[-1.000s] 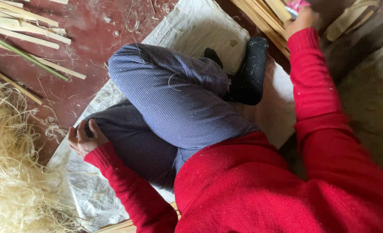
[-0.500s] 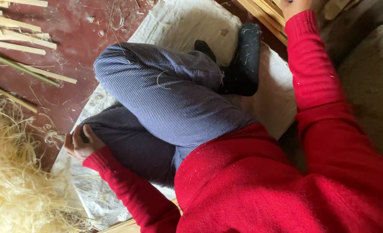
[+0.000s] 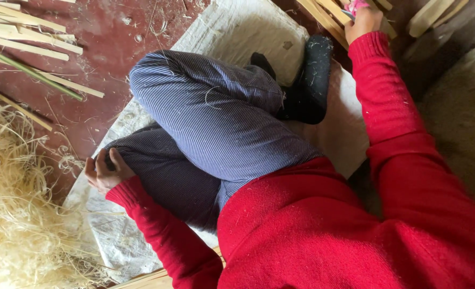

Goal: Scraping and cleaning thin wooden strips using a small knife

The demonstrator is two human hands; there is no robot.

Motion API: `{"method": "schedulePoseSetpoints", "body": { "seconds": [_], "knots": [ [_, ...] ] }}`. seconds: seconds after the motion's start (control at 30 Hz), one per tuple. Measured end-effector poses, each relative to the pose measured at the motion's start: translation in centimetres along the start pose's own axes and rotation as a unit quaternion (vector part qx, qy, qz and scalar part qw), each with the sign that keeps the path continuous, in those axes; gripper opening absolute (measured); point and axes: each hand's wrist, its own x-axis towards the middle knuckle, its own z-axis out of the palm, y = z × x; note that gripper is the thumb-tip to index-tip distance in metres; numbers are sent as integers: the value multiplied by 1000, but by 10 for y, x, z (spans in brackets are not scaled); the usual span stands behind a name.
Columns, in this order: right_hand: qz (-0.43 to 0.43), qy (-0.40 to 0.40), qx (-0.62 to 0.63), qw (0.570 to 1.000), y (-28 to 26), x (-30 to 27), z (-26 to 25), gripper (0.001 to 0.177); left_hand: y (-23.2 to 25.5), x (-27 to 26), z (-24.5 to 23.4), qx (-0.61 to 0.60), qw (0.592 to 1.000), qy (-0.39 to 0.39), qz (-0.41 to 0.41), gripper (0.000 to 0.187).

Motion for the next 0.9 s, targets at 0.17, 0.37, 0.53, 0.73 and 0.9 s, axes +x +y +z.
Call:
{"method": "schedulePoseSetpoints", "body": {
  "seconds": [0.17, 0.37, 0.53, 0.73, 0.9],
  "knots": [
    [115, -57, 43, 991, -24, 9, -51, 29, 4, -1, -3, 1, 1000, -1, 2, 27],
    [24, 96, 27, 995, 48, 17, -19, 8, 1, -1, -1, 6, 1000, 15, 20, 24],
    [101, 103, 118, 983, 65, 22, -14, 11, 3, -1, -3, -7, 1000, 2, 2, 27],
    [141, 75, 213, 964, 53, 14, -29, 36, -8, -2, 1, 23, 999, -20, -10, 29],
    [164, 69, 234, 956, 58, 11, -26, 32, -18, -3, 7, 50, 996, -54, -46, 31]
  ]
}}
